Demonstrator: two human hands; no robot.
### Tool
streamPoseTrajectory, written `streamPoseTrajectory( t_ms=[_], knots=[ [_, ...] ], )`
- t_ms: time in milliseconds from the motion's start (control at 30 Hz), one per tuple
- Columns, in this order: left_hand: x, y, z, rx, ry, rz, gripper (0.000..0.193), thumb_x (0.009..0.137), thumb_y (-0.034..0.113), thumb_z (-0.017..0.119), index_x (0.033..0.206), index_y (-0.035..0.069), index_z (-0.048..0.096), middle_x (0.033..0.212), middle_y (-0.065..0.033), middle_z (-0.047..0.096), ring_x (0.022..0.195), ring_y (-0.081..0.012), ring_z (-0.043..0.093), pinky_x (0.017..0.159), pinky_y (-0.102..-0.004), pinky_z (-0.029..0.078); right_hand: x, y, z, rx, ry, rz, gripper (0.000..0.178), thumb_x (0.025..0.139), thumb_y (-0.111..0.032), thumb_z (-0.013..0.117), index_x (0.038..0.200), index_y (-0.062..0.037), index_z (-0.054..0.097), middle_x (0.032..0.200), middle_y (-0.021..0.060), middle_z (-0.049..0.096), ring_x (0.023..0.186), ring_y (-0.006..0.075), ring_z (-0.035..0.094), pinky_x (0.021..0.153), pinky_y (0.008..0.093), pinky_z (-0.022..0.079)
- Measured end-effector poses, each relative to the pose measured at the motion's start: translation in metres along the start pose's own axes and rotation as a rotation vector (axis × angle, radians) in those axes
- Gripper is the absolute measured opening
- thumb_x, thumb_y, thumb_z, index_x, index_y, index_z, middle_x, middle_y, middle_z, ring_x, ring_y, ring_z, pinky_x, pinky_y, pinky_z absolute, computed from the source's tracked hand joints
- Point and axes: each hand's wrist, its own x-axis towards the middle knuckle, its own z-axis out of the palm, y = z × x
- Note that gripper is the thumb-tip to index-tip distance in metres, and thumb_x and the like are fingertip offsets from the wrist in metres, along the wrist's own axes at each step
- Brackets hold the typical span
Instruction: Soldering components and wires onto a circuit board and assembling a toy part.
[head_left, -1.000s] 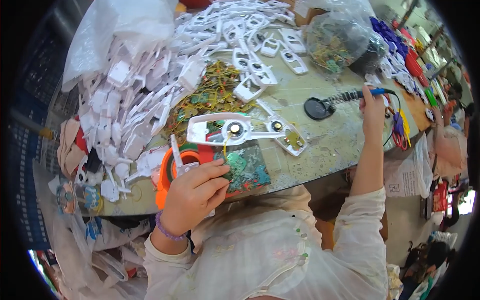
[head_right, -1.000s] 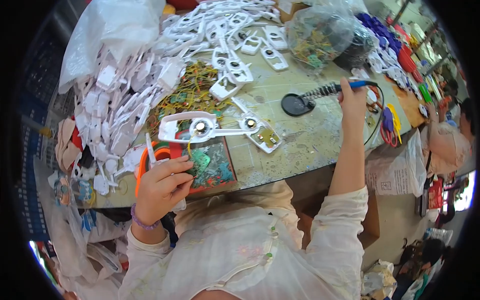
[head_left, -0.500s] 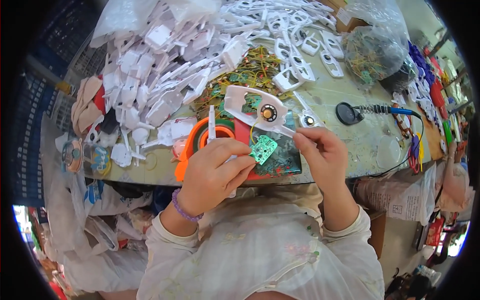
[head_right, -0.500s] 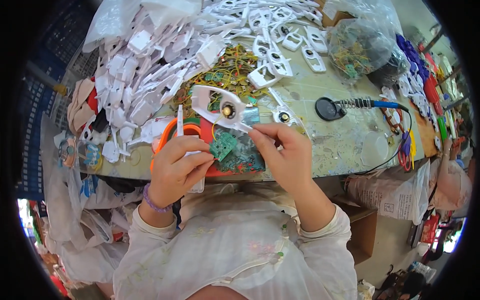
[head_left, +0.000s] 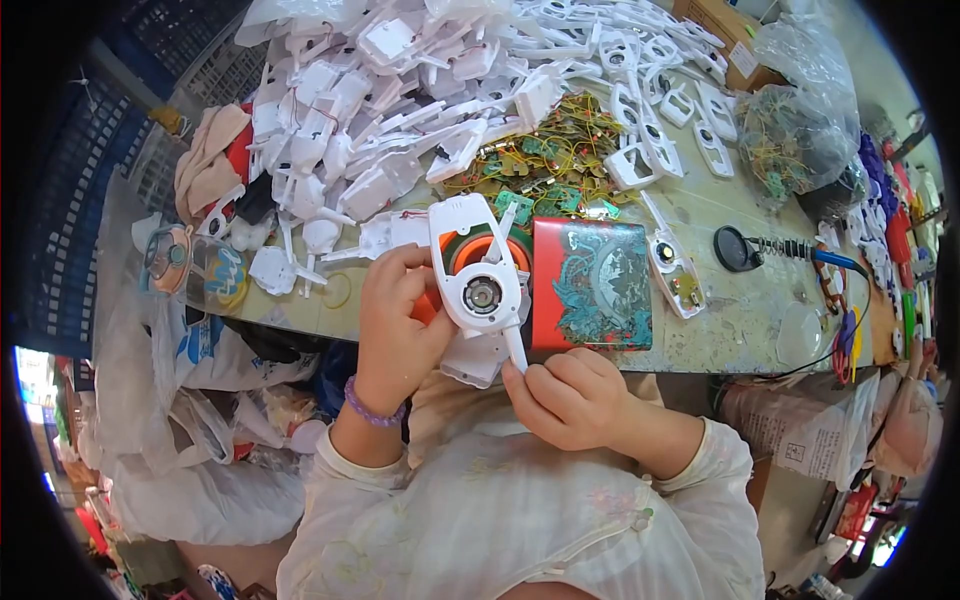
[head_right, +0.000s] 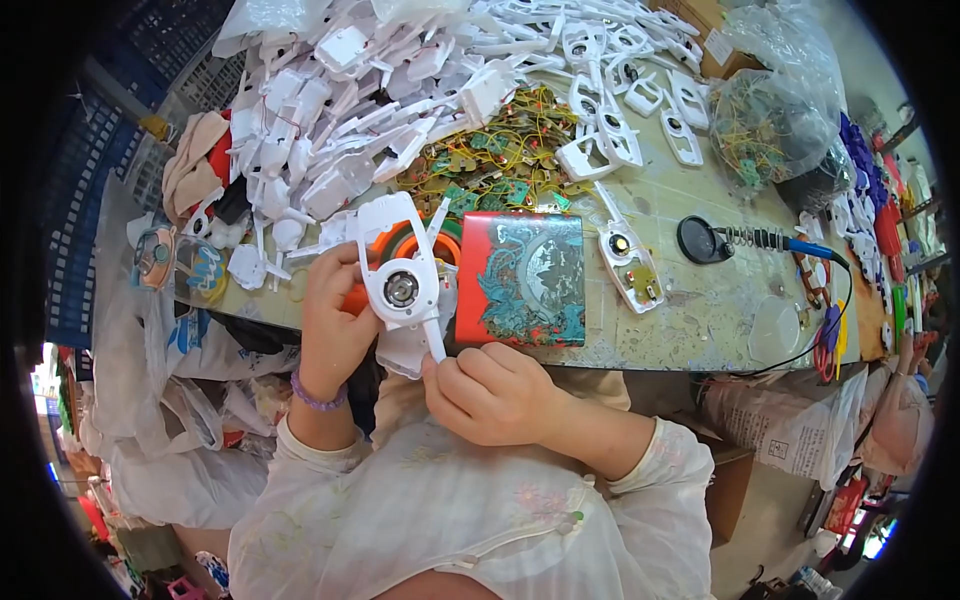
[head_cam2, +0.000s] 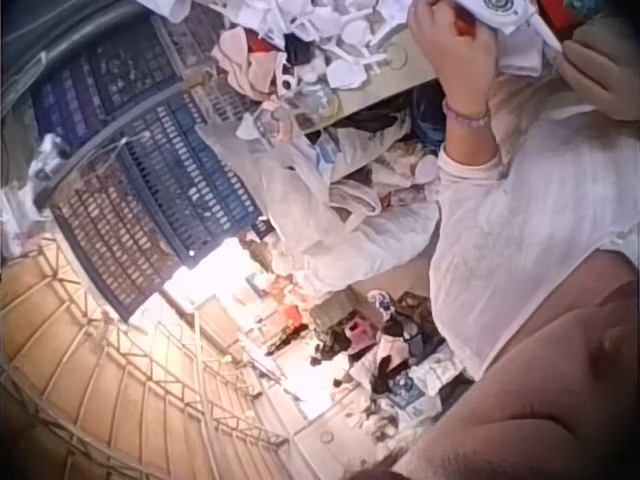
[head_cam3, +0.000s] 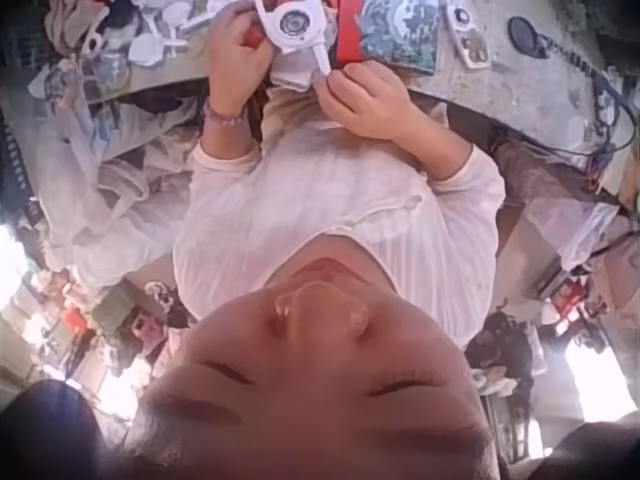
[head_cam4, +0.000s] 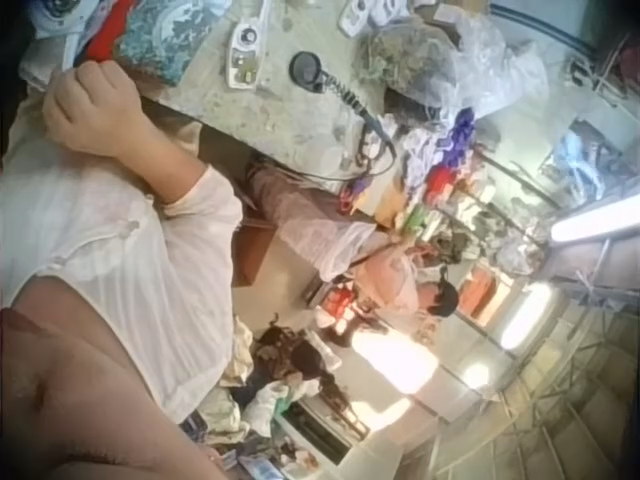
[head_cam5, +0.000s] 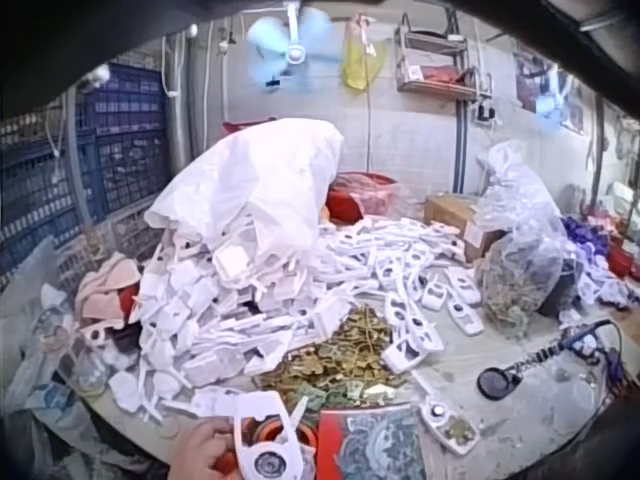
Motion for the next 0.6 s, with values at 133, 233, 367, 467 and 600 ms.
streamPoseTrajectory(
  t_ms=[133, 233, 367, 467, 600],
  knots=[
    [0.010, -0.024, -0.004, -0.393, -0.025, -0.347, 0.027, 0.084, 0.014, 0.060, 0.107, 0.000, 0.059, 0.098, -0.0103, 0.062, 0.088, -0.0187, 0.057, 0.078, -0.0303, 0.045, -0.001, -0.007, 0.006, -0.033, -0.110, 0.127, 0.028, 0.062, -0.006, 0.068, 0.089, -0.0039, 0.063, 0.072, -0.0001, 0.051, 0.063, 0.0136, 0.049, 0.051, 0.0252, 0.037],
    [0.033, -0.023, -0.007, -0.556, -0.181, -0.410, 0.036, 0.086, 0.022, 0.063, 0.113, 0.000, 0.058, 0.093, -0.0062, 0.064, 0.077, -0.0084, 0.055, 0.069, -0.0239, 0.045, -0.003, -0.008, 0.008, -0.067, -0.082, 0.135, 0.024, 0.067, -0.010, 0.071, 0.089, -0.0061, 0.063, 0.072, -0.0010, 0.053, 0.063, 0.0139, 0.050, 0.053, 0.0266, 0.037],
    [0.067, -0.016, -0.003, -0.455, -0.540, -0.376, 0.051, 0.084, 0.033, 0.065, 0.117, -0.003, 0.052, 0.089, -0.0064, 0.064, 0.076, -0.0099, 0.057, 0.067, -0.0250, 0.047, -0.014, -0.009, 0.013, -0.123, 0.005, 0.123, 0.022, 0.070, -0.014, 0.074, 0.089, -0.0079, 0.063, 0.074, -0.0019, 0.057, 0.064, 0.0138, 0.050, 0.054, 0.0281, 0.037],
    [0.075, -0.016, 0.000, -0.620, -0.641, -0.390, 0.057, 0.085, 0.040, 0.063, 0.119, -0.003, 0.048, 0.096, -0.0078, 0.063, 0.084, -0.0106, 0.058, 0.069, -0.0269, 0.048, -0.018, -0.007, 0.013, -0.149, 0.085, 0.110, 0.019, 0.071, -0.012, 0.067, 0.089, -0.0055, 0.062, 0.077, 0.0004, 0.058, 0.067, 0.0127, 0.051, 0.056, 0.0256, 0.035],
    [0.081, -0.003, -0.010, -0.597, -0.803, -0.571, 0.051, 0.091, 0.035, 0.057, 0.127, 0.002, 0.041, 0.100, -0.0035, 0.057, 0.090, -0.0074, 0.054, 0.075, -0.0245, 0.047, -0.018, -0.010, 0.004, -0.100, 0.235, 0.057, 0.023, 0.070, -0.016, 0.076, 0.087, -0.0066, 0.063, 0.073, -0.0018, 0.059, 0.059, 0.0107, 0.050, 0.055, 0.0243, 0.032]
  ],
)
